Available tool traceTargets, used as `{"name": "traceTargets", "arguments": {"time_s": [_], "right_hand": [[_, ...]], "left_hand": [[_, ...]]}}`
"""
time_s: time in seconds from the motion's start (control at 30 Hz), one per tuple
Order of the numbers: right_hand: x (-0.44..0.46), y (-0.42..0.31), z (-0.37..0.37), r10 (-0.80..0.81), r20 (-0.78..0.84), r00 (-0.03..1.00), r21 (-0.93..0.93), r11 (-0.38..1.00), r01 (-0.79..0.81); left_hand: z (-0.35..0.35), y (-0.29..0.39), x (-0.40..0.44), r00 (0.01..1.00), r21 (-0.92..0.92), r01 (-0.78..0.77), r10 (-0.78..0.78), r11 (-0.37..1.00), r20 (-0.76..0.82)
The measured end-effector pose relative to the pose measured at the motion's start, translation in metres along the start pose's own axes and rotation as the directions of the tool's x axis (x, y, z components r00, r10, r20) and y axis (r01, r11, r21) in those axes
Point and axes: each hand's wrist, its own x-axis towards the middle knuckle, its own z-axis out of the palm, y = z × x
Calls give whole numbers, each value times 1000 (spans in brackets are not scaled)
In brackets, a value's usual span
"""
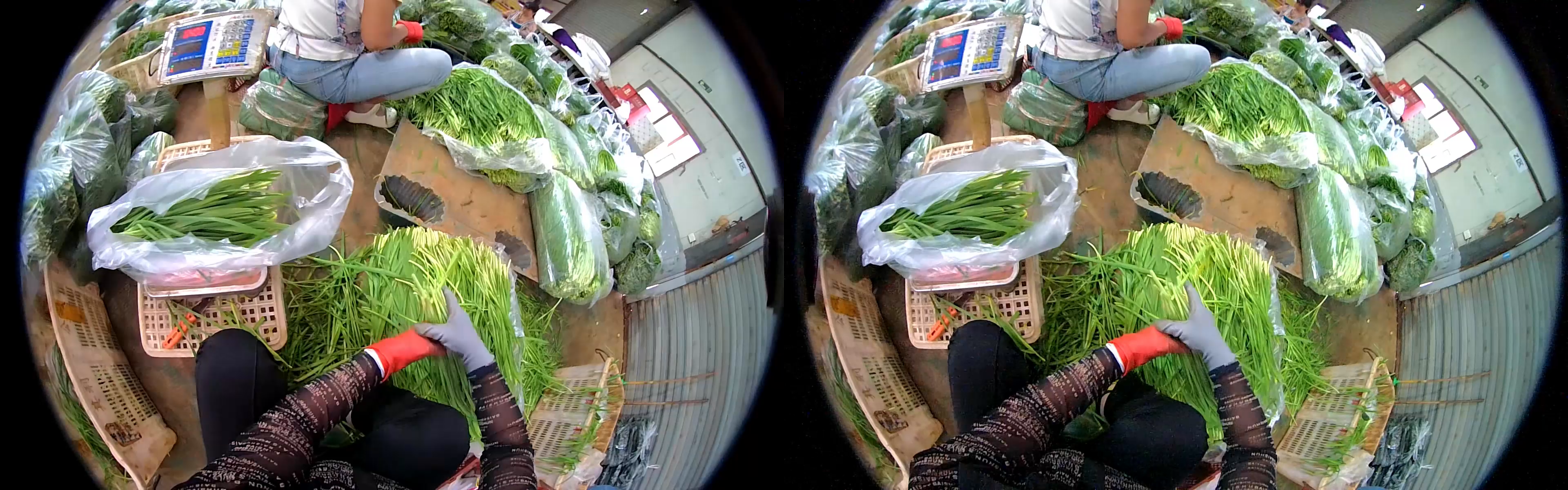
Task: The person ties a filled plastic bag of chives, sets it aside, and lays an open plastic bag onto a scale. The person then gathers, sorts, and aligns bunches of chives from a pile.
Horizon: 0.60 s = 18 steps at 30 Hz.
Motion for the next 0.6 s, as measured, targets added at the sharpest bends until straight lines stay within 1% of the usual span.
{"name": "traceTargets", "arguments": {"time_s": [0.03,0.07,0.1,0.13,0.17,0.23,0.27,0.3,0.33,0.37,0.4,0.43,0.5,0.53,0.57,0.6], "right_hand": [[1,12,1,-9,-3,1000,-5,1000,9],[2,19,-2,52,65,997,110,992,-59],[1,26,-4,105,141,984,219,966,-134],[-4,-1,-12,175,129,976,280,938,-206],[-7,-2,-14,171,123,978,278,940,-199],[-12,-2,-20,176,35,984,303,936,-178],[-17,-5,-22,177,115,978,395,895,-208],[-21,-9,-21,172,108,979,395,896,-201],[-27,-12,-18,85,121,989,277,954,-116],[-32,-15,-15,2,146,989,155,988,-25],[-35,-19,-13,13,126,992,-22,1000,-10],[-39,-24,-15,10,125,992,-20,1000,-8],[-44,-35,-22,65,170,983,-75,996,-53],[-45,-30,-22,-5,162,987,-77,997,18],[-45,-28,-23,-12,161,987,-78,997,24],[-46,-26,-25,-45,180,983,-177,981,78]], "left_hand": [[2,2,-3,1000,4,-10,10,1000,0],[5,4,-7,1000,267,-10,12,964,-6],[7,6,-10,1000,511,-6,16,860,-14],[5,24,-15,998,505,-16,-19,863,65],[4,32,-19,998,509,-23,-13,861,68],[4,45,-31,992,335,112,-87,936,-87],[6,52,-42,995,44,53,-49,998,-89],[10,58,-49,995,50,48,-44,998,-86],[13,63,-54,989,-219,-13,-19,976,-144],[15,65,-59,978,-468,-87,-12,879,-206],[11,44,-55,952,-394,-103,-24,913,-305],[7,41,-57,952,-392,-104,-22,914,-306],[-1,34,-62,904,-94,-74,27,993,-427],[-10,27,-63,902,-90,-80,33,993,-430],[-23,18,-63,829,-87,-127,58,988,-556],[-37,9,-65,740,-77,-169,75,983,-669]]}}
